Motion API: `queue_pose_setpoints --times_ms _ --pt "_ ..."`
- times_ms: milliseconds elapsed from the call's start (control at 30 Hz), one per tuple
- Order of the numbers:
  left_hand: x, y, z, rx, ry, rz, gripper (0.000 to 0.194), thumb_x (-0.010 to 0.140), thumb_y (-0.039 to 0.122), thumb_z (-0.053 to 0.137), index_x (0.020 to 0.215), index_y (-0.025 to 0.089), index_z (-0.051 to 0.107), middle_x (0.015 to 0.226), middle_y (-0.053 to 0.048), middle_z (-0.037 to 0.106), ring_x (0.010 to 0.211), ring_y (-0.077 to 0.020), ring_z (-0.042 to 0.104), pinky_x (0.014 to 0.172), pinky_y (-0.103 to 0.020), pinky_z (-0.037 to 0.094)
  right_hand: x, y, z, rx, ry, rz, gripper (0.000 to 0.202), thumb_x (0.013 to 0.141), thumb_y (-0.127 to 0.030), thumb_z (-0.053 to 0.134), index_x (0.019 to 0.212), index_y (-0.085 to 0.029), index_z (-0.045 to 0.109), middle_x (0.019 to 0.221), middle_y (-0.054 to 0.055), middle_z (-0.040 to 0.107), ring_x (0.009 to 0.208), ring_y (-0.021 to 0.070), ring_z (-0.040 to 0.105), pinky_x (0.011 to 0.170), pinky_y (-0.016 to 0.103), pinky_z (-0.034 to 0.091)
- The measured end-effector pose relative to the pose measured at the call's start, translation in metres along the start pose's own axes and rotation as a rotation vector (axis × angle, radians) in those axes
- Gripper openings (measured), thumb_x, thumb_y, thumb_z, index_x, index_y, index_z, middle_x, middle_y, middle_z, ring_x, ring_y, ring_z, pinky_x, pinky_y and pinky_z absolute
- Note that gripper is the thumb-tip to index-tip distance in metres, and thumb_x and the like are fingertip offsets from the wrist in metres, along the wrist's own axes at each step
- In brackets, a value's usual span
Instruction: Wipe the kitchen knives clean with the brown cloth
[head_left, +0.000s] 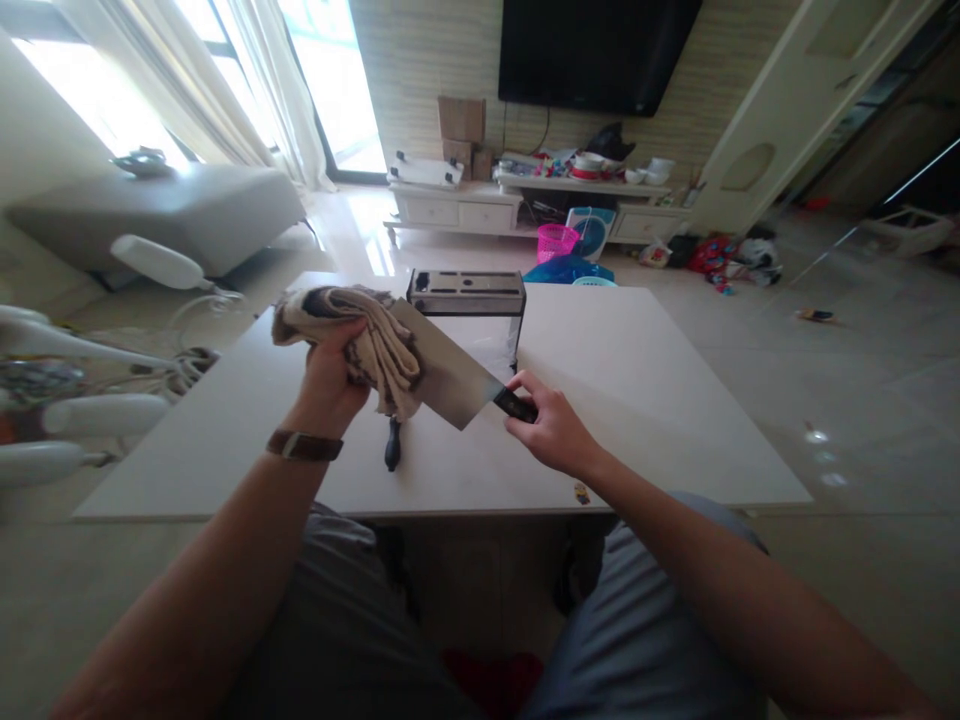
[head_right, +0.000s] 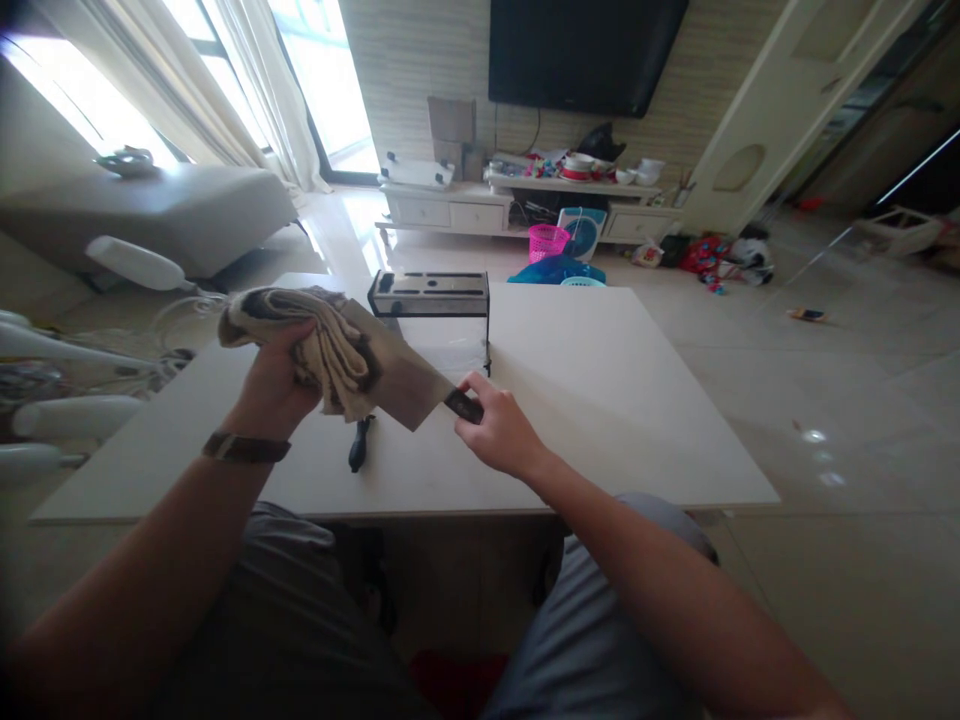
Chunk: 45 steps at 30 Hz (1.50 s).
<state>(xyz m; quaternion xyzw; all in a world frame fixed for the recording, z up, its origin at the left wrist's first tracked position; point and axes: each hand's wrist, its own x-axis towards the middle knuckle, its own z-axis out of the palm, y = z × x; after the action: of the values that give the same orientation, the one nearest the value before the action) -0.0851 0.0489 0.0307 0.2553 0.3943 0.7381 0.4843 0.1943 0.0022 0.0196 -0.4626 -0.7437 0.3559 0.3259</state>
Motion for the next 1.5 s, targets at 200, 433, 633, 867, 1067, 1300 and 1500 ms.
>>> queue_pose_setpoints --times_ms 200,433,633,867,1067,1300,1500 --pt "0.002 0.002 -0.008 -0.052 -0.059 -0.030 0.021 0.075 0.033 0.068 0.092 0.021 0.070 0.099 -0.006 0.078 0.103 -0.0266 0.073 0.086 -0.036 0.063 0.004 0.003 -0.013 0.189 0.080 0.100 0.026 0.071 -0.023 0.068 0.097 -0.022 0.061 0.066 -0.004 0.065 0.048 0.0107 0.047 0.047 0.024 0.033" --pt "-0.032 -0.030 0.009 -0.193 -0.209 -0.406 0.041 0.079 0.051 0.066 0.102 0.017 0.071 0.103 -0.011 0.079 0.108 -0.0338 0.072 0.093 -0.046 0.060 0.013 0.001 -0.029 0.476 0.336 0.135 0.034 0.068 -0.029 0.072 0.095 -0.025 0.052 0.054 -0.011 0.058 0.033 0.0086 0.042 0.033 0.020 0.031" --pt "-0.070 -0.063 0.014 -0.348 -0.337 -0.773 0.061 0.088 0.060 0.051 0.115 0.009 0.070 0.112 -0.016 0.078 0.118 -0.0370 0.068 0.108 -0.052 0.050 0.018 0.002 -0.048 0.615 0.458 0.159 0.037 0.064 -0.028 0.076 0.088 -0.026 0.048 0.052 -0.012 0.058 0.033 0.0080 0.043 0.030 0.018 0.031" --pt "-0.089 -0.109 0.010 -0.379 -0.399 -0.879 0.068 0.095 0.066 0.042 0.127 0.012 0.068 0.126 -0.016 0.074 0.131 -0.0370 0.060 0.118 -0.056 0.039 0.018 0.002 -0.055 0.661 0.457 0.169 0.036 0.064 -0.025 0.074 0.086 -0.026 0.045 0.051 -0.012 0.056 0.033 0.0073 0.042 0.031 0.018 0.031" --pt "-0.094 -0.120 0.021 -0.402 -0.528 -1.012 0.072 0.095 0.060 0.045 0.141 0.008 0.060 0.137 -0.021 0.066 0.134 -0.0391 0.058 0.119 -0.058 0.036 0.013 0.000 -0.056 0.641 0.420 0.183 0.033 0.067 -0.025 0.071 0.087 -0.027 0.046 0.054 -0.012 0.056 0.034 0.0071 0.042 0.032 0.018 0.030" --pt "-0.080 -0.129 0.014 -0.228 -0.388 -0.960 0.080 0.089 0.073 0.041 0.129 0.009 0.066 0.120 -0.020 0.075 0.120 -0.0390 0.067 0.108 -0.057 0.048 0.012 -0.001 -0.061 0.624 0.434 0.169 0.031 0.069 -0.026 0.069 0.087 -0.026 0.044 0.054 -0.011 0.055 0.034 0.0073 0.042 0.033 0.019 0.031" --pt "-0.054 -0.135 0.007 0.549 -0.172 -0.511 0.055 0.083 0.065 0.051 0.101 0.015 0.068 0.097 -0.014 0.075 0.101 -0.0321 0.070 0.087 -0.043 0.056 0.013 0.008 -0.066 0.569 0.444 0.098 0.026 0.076 -0.029 0.065 0.091 -0.027 0.043 0.058 -0.011 0.057 0.036 0.0082 0.045 0.035 0.020 0.035"
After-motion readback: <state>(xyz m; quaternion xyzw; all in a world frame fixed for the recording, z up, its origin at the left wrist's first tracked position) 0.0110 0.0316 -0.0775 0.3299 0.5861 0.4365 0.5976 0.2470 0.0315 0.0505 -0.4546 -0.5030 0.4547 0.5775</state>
